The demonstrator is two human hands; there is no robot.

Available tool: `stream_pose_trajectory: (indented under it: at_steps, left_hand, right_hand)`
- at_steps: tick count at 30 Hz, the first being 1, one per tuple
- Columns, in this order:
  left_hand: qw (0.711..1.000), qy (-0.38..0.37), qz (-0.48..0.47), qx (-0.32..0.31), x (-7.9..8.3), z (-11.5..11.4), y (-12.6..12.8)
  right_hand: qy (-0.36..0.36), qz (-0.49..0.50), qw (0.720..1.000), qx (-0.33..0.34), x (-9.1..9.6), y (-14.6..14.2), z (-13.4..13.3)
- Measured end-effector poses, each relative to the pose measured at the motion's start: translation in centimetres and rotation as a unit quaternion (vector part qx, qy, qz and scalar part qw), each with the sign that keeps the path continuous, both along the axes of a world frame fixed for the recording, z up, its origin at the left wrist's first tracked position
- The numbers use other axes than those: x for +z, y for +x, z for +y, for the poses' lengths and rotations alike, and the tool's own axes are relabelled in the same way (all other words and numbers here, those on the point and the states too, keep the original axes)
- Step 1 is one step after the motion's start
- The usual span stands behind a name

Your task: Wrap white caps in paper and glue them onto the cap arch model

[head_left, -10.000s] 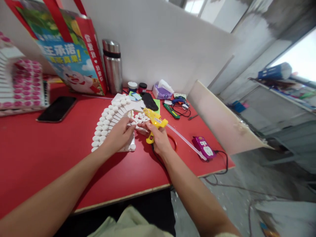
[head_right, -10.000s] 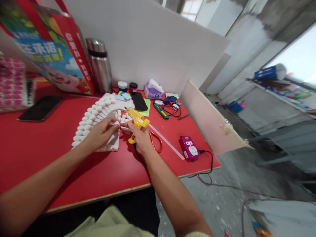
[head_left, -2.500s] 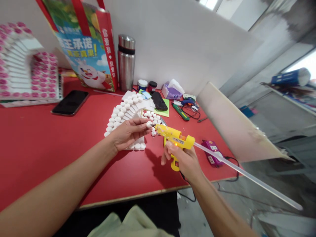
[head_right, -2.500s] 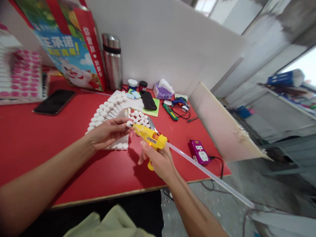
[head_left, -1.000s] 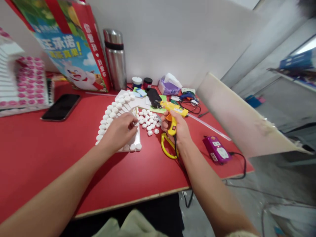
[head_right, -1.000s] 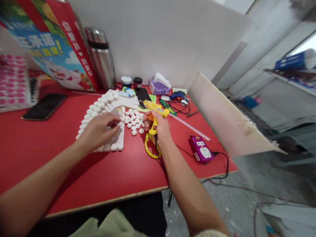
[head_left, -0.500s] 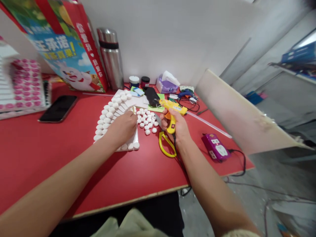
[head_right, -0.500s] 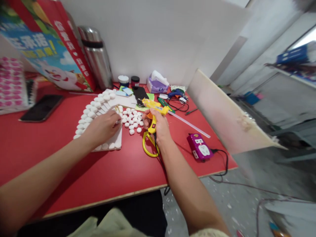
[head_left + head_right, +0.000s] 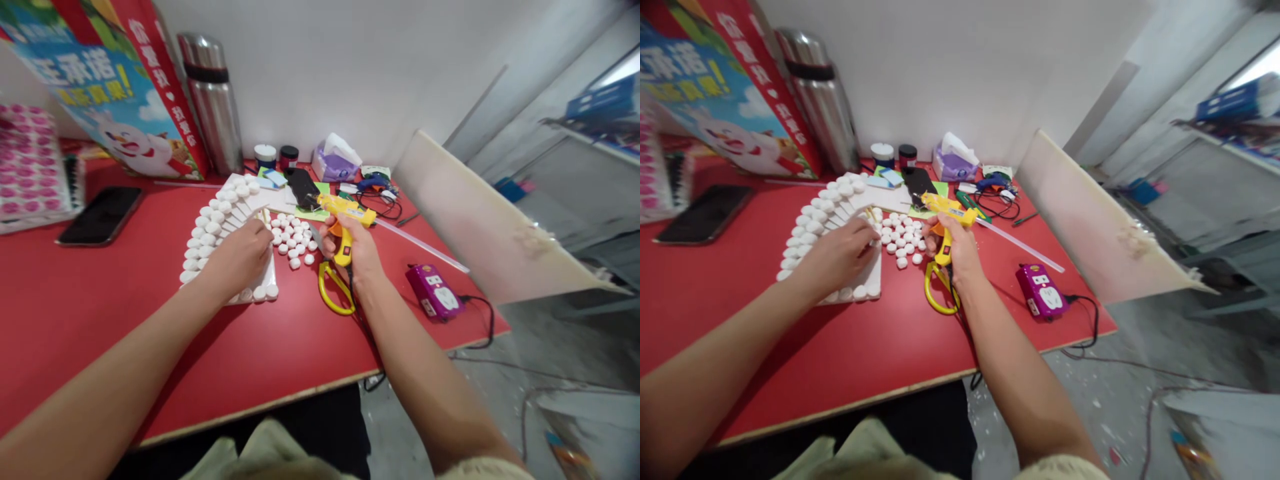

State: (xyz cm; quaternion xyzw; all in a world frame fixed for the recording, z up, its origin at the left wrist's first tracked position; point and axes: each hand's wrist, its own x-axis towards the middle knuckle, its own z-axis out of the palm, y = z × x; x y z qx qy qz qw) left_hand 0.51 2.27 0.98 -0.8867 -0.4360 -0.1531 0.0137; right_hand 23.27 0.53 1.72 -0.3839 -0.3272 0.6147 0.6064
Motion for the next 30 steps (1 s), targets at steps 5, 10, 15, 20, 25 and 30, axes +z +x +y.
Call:
stream_pose_trajectory:
  at_steps: [5, 10, 15, 20, 25, 30]
  left_hand:
    - [0.999, 0.007, 0.022, -0.037, -0.2, 0.2, 0.0]
    - [0.997, 0.037, 0.031, -0.066, -0.4, 0.4, 0.0]
    - [0.996, 0.045, 0.049, -0.053, -0.3, 0.1, 0.1]
    - [0.999, 0.019, 0.044, -0.018, -0.1, -0.4, -0.1]
    - [0.998, 0.053, -0.02, 0.031, 0.9, -0.8, -1.0]
    - [0.994, 0.055, 0.006, 0.09, 1.7, -1.2, -0.3]
  right_hand:
    - [-0.001, -0.005, 1.0, 0.002, -0.1, 0.0, 0.0]
    - [-0.005, 0.0, 1.0, 0.001, -0.1, 0.0, 0.1]
    - [-0.01, -0.005, 1.0, 0.0, 0.0, 0.0, 0.0]
    - [-0.01, -0.013, 1.0, -0.016, 0.3, -0.2, -0.1]
    - [0.006, -0.037, 0.997, -0.062, 0.5, 0.3, -0.2]
    - [0.004, -0.022, 0.996, -0.085, 0.4, 0.8, -0.3]
